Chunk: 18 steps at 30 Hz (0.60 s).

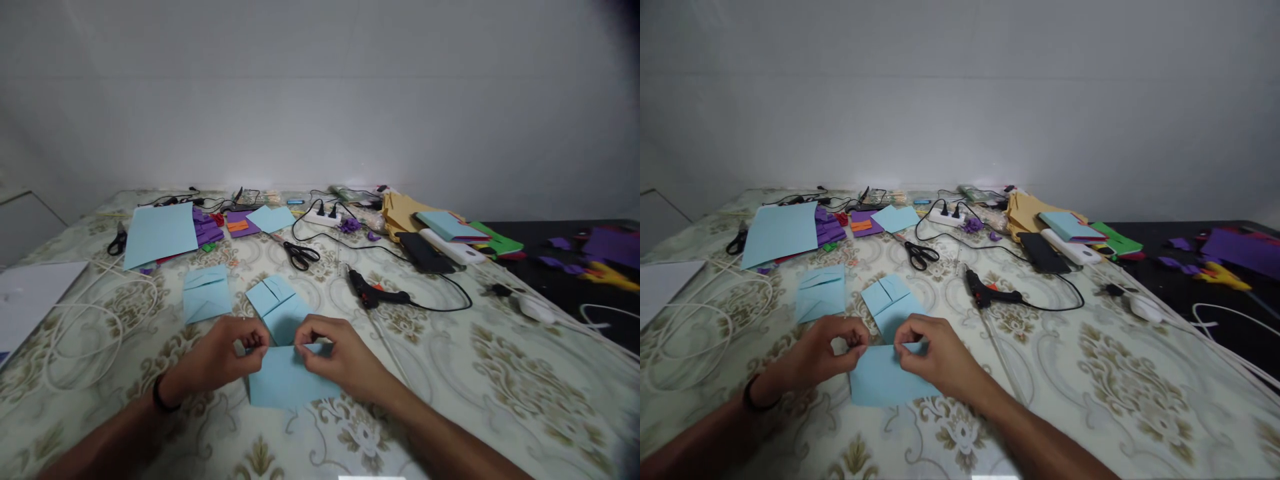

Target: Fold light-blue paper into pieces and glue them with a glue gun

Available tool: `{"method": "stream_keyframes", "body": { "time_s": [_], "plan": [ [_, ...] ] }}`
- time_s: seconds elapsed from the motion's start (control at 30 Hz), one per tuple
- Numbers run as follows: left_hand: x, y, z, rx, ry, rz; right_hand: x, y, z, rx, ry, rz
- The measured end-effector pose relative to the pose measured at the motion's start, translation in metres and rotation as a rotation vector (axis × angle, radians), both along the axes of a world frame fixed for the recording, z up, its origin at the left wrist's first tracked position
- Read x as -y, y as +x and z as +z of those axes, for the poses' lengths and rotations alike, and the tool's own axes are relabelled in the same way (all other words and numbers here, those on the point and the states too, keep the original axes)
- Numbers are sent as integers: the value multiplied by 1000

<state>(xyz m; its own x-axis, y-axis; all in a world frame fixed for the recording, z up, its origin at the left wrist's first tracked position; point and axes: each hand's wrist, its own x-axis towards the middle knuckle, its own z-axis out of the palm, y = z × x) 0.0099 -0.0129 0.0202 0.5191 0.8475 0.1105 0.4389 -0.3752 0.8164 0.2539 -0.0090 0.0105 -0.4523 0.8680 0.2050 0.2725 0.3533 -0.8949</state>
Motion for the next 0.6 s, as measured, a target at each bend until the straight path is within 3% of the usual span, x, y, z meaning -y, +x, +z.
{"method": "stream_keyframes", "body": {
  "time_s": [0.23, 0.37, 0.43, 0.5, 0.6],
  "plan": [
    [-16, -23, 17, 39, 27, 73, -16, 20, 11, 21, 47, -95],
    [-21, -31, 15, 207, -59, 217, -20, 31, 20, -66, 191, -354],
    [-17, -23, 10, 309, -160, 118, -14, 28, 22, -70, 344, -438],
    [-7, -10, 4, 326, -267, -8, -5, 20, 21, -33, 520, -353],
    [8, 11, -5, 277, -301, -42, 8, 4, 13, 50, 738, -52]
  ]
}}
